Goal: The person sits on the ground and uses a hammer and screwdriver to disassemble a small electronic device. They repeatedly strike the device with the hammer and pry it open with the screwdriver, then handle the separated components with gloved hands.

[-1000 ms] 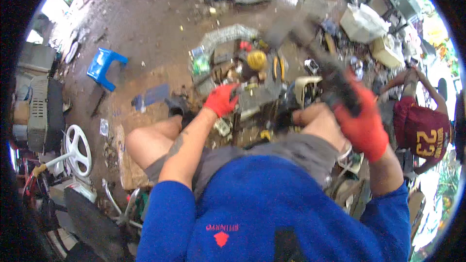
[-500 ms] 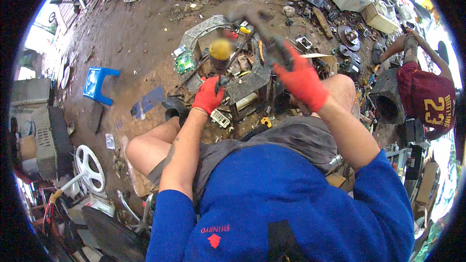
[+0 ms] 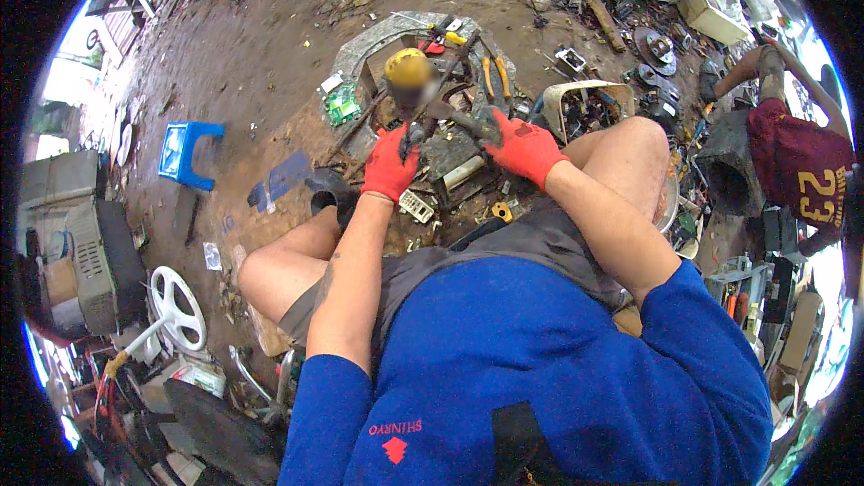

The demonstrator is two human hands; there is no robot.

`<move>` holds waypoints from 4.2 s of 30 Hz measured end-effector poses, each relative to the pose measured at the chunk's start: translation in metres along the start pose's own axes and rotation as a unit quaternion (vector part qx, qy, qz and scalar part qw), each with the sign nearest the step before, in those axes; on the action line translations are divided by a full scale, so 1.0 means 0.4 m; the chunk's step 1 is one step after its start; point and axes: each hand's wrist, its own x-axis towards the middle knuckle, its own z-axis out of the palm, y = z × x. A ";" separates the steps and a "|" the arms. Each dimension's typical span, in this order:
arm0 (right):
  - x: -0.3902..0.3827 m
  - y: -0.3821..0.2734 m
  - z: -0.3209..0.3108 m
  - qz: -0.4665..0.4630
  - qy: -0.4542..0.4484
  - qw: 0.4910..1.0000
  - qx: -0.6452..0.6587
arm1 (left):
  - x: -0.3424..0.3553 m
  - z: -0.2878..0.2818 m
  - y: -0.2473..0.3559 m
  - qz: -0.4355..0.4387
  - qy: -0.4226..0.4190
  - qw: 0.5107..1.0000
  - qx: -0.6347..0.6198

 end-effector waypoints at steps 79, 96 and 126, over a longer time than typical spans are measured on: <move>-0.117 -0.116 -0.210 -0.207 0.319 0.755 0.534 | 0.018 0.009 0.022 -0.036 0.020 0.989 -0.142; -0.088 -0.156 -0.210 -0.213 0.282 0.758 0.548 | 0.015 0.009 0.028 -0.045 0.030 0.989 -0.140; -0.056 -0.153 -0.222 -0.286 0.245 0.741 0.557 | 0.014 0.022 -0.005 -0.025 0.003 0.990 -0.137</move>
